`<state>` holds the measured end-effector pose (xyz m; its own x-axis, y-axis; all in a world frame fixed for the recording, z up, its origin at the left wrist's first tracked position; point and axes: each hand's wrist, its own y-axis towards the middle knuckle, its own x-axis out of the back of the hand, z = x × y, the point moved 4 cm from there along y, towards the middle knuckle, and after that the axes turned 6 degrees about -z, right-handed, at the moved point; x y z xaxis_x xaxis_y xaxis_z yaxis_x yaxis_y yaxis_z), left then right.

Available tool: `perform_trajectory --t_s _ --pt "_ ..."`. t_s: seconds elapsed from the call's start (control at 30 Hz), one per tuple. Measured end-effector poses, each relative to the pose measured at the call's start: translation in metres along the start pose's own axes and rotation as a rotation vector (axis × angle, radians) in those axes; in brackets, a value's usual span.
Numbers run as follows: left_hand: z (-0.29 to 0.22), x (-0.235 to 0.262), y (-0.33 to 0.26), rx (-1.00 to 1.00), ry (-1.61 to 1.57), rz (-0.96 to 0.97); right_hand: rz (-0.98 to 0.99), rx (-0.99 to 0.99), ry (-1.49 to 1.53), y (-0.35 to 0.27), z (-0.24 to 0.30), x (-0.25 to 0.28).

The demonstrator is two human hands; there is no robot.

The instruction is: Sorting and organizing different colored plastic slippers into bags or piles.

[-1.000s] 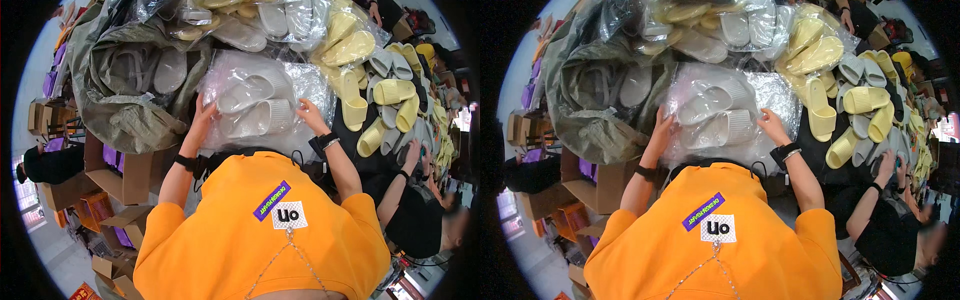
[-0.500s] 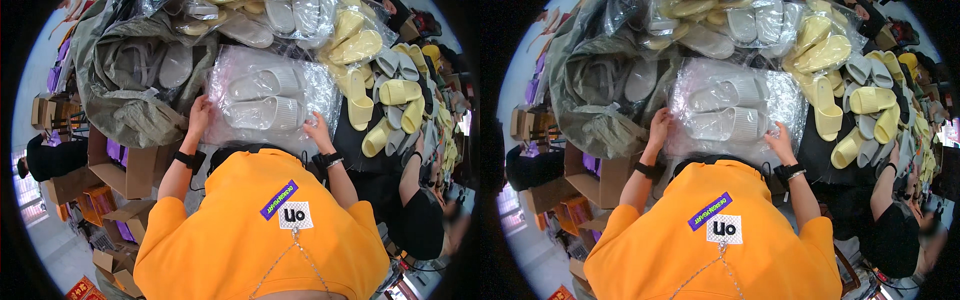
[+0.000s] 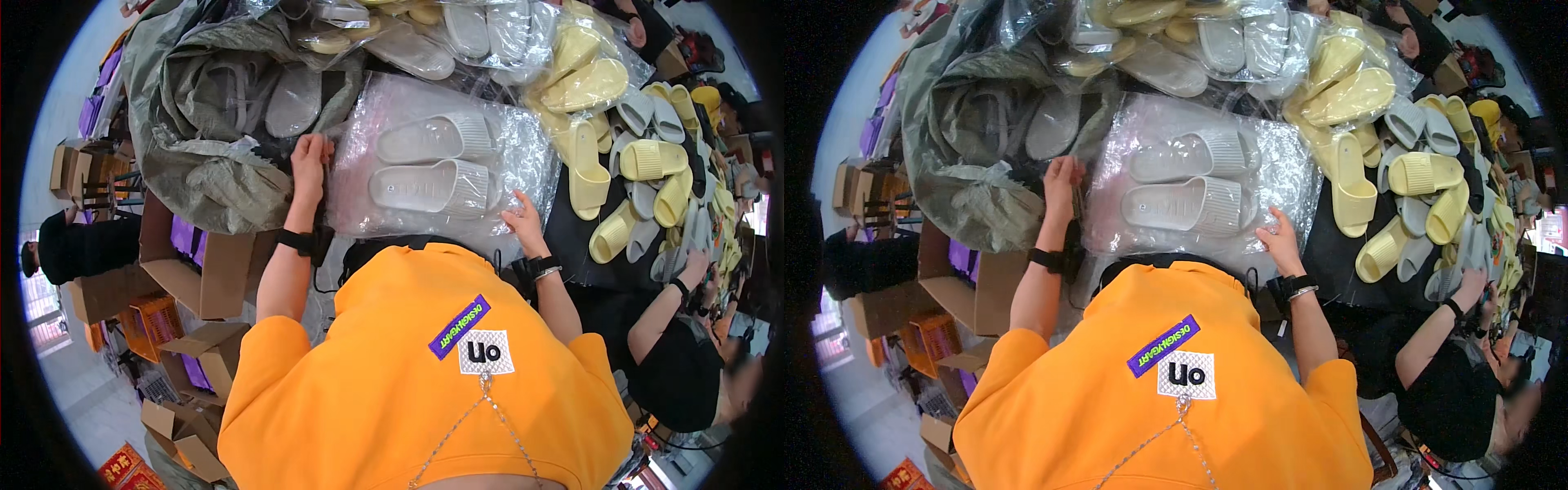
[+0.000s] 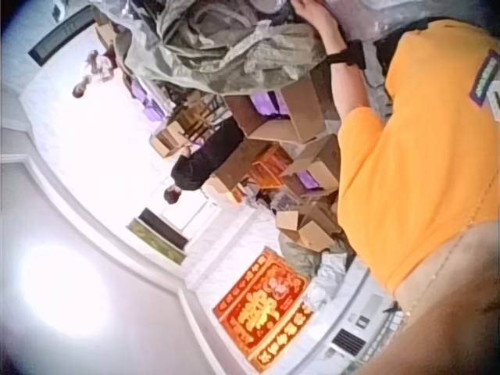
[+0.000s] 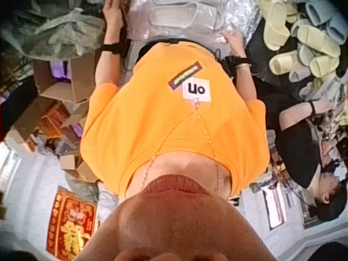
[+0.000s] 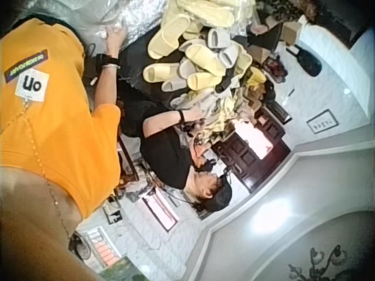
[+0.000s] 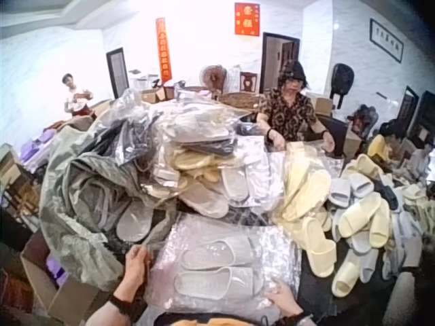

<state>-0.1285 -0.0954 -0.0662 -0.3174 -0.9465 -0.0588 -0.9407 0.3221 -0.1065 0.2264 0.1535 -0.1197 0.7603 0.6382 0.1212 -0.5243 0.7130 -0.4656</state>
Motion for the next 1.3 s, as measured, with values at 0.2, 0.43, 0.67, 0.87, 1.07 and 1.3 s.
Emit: perform_trajectory --t_s 0.2,0.43,0.67,0.87,1.07,1.3 --pt "-0.014 -0.016 -0.012 0.482 -0.502 0.346 -0.010 -0.018 0.006 0.002 -0.005 0.002" --pt "0.013 -0.070 -0.069 0.397 0.358 1.145 0.012 -0.047 0.025 0.013 -0.015 0.006" --pt "0.035 -0.156 -0.055 -0.860 0.966 0.784 -0.054 0.026 0.072 0.016 -0.016 0.003" --pt "0.039 -0.169 -0.060 -0.897 0.957 0.689 -0.287 0.051 0.007 0.002 -0.018 0.024" --pt "0.037 -0.107 -0.038 -1.048 0.934 0.570 -0.337 0.056 0.064 -0.011 -0.031 0.037" --pt "0.064 -0.026 0.014 -0.731 0.880 0.255 -0.564 0.065 0.100 -0.017 -0.034 0.051"
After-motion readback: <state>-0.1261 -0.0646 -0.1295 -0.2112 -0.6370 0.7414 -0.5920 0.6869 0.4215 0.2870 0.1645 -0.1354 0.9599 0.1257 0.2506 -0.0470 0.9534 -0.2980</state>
